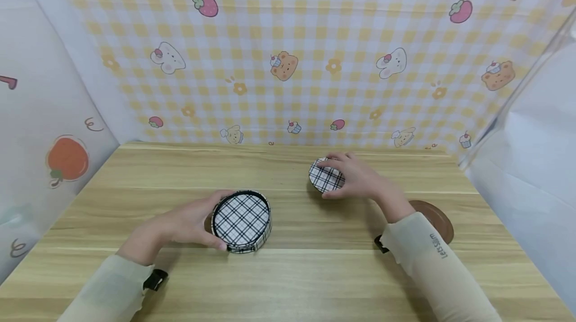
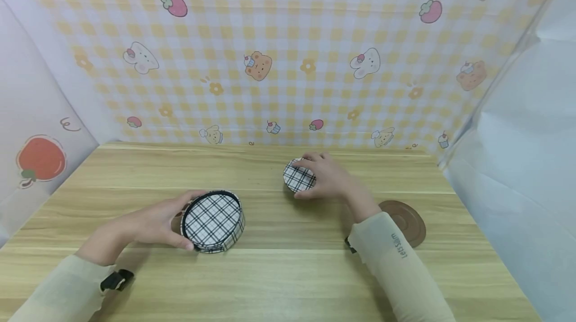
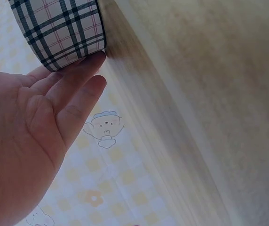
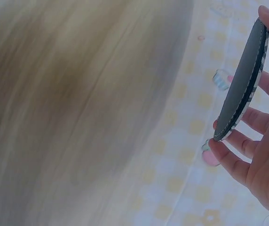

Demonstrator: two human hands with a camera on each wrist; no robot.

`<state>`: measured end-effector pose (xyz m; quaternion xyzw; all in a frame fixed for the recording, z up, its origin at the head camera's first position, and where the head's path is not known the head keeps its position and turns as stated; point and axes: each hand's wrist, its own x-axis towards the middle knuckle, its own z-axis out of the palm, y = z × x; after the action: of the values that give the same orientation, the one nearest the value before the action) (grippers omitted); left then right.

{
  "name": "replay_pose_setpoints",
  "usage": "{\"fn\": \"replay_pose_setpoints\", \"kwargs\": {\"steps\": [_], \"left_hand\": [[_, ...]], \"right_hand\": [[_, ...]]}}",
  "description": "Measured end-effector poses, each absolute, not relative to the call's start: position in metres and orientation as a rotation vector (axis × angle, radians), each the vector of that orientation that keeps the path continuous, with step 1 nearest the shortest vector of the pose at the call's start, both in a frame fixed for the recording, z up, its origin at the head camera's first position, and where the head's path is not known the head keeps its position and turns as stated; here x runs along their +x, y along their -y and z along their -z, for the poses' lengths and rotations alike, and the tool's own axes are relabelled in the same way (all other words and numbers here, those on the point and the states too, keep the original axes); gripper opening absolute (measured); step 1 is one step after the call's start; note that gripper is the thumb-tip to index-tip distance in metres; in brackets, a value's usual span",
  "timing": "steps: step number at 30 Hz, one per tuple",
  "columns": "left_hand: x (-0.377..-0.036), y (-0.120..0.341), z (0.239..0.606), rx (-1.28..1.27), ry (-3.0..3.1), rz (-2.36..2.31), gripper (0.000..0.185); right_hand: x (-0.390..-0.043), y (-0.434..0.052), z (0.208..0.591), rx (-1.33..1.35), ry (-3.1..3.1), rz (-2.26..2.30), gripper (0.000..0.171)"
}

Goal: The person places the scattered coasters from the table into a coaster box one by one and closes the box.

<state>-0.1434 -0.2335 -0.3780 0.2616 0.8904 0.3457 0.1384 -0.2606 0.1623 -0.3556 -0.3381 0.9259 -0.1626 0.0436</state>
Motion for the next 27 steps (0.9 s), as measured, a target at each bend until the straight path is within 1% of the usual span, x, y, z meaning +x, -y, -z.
{"fn": "replay_pose_setpoints", "kwargs": {"steps": [9,17,27], "left_hand": [[-0.144,0.235,0.380,0.769,-2.564,-1.016,0.112],[-0.144,0.234,0.379,0.773,-2.547,-1.043,0.111],[-0.145,0.234,0.377,0.733,-2.540,-1.021,0.114]], "right_hand": [[-0.248,-0.135,0.352,-1.178,-2.805,0.525,0.078],[-0.238,-0.110,0.346,-1.253,-2.761,0.559,0.078],[-0.223,-0.077,0.343,-1.381,-2.671,0.534,0.076]]}}
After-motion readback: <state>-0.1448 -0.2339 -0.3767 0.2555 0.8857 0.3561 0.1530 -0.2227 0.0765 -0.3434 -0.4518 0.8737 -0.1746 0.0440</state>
